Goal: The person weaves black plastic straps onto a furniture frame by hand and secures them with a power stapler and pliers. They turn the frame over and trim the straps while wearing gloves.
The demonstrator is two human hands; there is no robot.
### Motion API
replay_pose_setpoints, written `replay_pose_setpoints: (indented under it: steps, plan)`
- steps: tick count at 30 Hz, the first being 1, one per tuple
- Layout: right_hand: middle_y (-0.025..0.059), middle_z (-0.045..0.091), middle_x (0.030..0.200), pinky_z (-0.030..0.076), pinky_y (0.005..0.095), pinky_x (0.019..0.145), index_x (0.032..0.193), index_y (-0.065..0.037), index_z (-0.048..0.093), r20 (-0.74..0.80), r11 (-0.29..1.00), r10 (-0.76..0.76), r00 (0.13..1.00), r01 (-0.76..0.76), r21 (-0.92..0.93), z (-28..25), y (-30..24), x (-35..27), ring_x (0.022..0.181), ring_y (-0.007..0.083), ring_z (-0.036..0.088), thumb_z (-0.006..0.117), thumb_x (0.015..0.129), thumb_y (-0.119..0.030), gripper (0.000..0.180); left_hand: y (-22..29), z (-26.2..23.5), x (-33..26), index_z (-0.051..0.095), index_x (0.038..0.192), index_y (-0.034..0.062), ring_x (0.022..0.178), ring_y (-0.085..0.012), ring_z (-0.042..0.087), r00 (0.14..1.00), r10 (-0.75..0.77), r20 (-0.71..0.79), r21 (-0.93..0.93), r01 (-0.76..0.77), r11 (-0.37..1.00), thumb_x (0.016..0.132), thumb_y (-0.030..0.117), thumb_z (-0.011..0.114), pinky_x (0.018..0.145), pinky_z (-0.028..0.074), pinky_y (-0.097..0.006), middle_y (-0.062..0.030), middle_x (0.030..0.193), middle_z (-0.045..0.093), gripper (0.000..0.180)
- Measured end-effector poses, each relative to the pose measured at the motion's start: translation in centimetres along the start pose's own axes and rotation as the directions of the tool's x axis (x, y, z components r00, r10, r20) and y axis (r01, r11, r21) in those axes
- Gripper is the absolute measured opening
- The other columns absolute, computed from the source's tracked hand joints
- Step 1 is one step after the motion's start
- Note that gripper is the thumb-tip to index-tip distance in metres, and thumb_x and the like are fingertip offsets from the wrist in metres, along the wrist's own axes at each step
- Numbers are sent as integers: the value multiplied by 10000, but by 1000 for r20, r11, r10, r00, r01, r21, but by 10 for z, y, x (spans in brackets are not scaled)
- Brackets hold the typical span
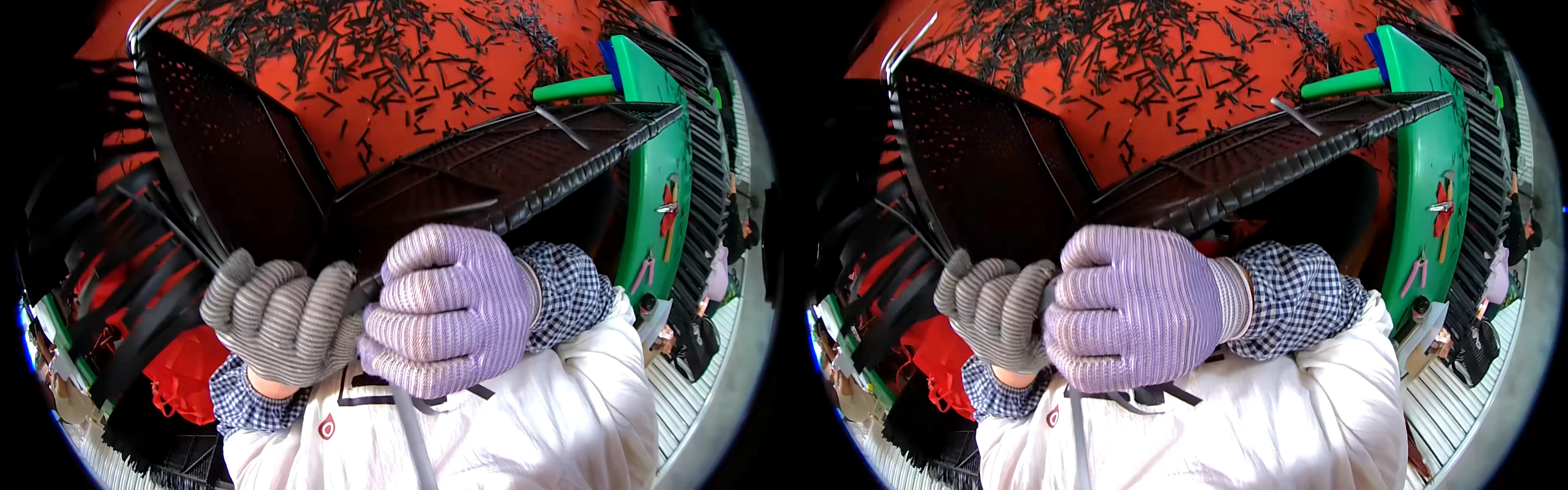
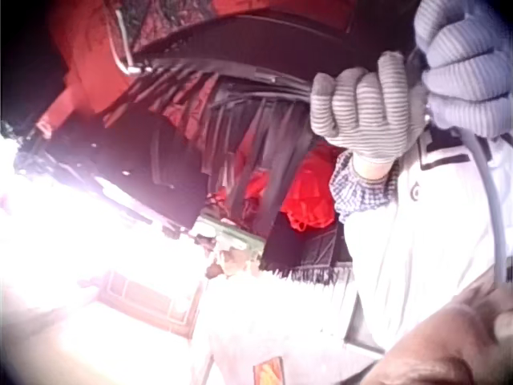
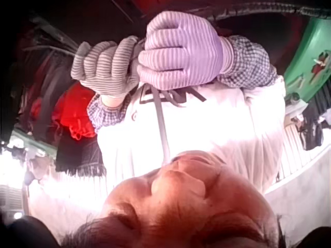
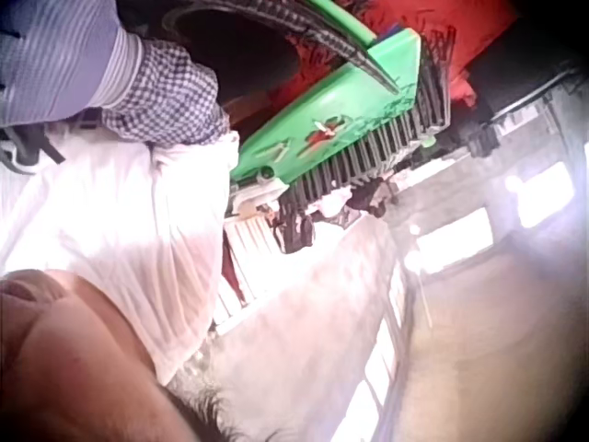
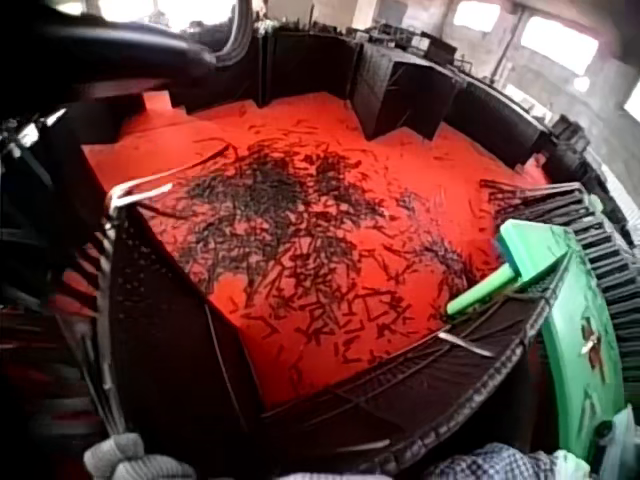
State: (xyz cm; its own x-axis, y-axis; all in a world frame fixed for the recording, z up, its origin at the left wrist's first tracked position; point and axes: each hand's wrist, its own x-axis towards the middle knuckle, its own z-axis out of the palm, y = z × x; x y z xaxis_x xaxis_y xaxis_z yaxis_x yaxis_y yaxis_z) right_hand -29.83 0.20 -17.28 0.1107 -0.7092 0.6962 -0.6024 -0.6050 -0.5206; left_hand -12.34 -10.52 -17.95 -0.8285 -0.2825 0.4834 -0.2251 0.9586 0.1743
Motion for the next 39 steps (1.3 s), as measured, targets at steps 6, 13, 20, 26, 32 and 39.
replay_pose_setpoints:
  steps: [6, 13, 20, 26, 32, 39]
  plan:
    - [56, 670, 927, 555, 377, 765, 922, -89, 703, 101, 993, -11, 995, 22, -115, -19, 6, -4, 793, 181, 625, 814, 751, -158, 215, -5, 15, 12, 718, 984, 124, 826, -207, 592, 999, -8, -38, -102, 4, 995, 795, 398, 668, 1004, 424, -454, -16, 733, 550, 336]
    - [18, 625, 846, 548, 336, 692, 908, -88, 673, 158, 955, -17, 987, 63, -291, -35, -21, 7, 702, 169, 609, 767, 691, -211, 266, 8, 3, 1, 721, 970, 137, 1013, -260, 620, 991, -131, -6, -65, 131, 989, 800, 395, 687, 1091, 350, -495, -50, 904, 629, 311]
    - [13, 634, 840, 478, 330, 621, 894, -89, 693, 237, 957, 69, 969, 3, -291, -34, -23, 44, 685, 200, 590, 825, 694, -172, 253, 4, 12, 0, 704, 950, 119, 1009, -265, 599, 995, -76, -68, -9, 76, 997, 768, 415, 716, 1095, 350, -503, -48, 875, 605, 347]
    - [152, 601, 612, 475, 439, 538, 721, -1, 617, 296, 801, 583, 757, -597, -52, -28, 41, 71, 550, 285, 612, 633, 947, -346, 413, 6, 11, 3, 707, 933, 112, 969, -287, 620, 993, -88, -74, -8, 88, 996, 784, 323, 737, 1066, 384, -507, -82, 886, 649, 260]
    - [172, 700, 905, 524, 416, 742, 1026, 7, 709, 559, 575, 763, 325, -736, -356, -34, 63, 90, 821, 310, 651, 589, 984, -340, 369, 6, 13, 17, 700, 1083, 78, 932, -267, 656, 975, -127, -181, -100, 110, 989, 787, 211, 750, 1044, 421, -472, -57, 885, 691, 328]
    - [174, 701, 1048, 526, 443, 866, 1117, 0, 685, 552, 539, 803, 223, -666, -515, -52, 62, 87, 960, 339, 647, 534, 1008, -352, 398, 12, 14, 40, 708, 1118, 113, 1000, -276, 628, 999, 29, 26, -3, -29, 1000, 778, 156, 712, 1044, 405, -459, -56, 988, 672, 343]
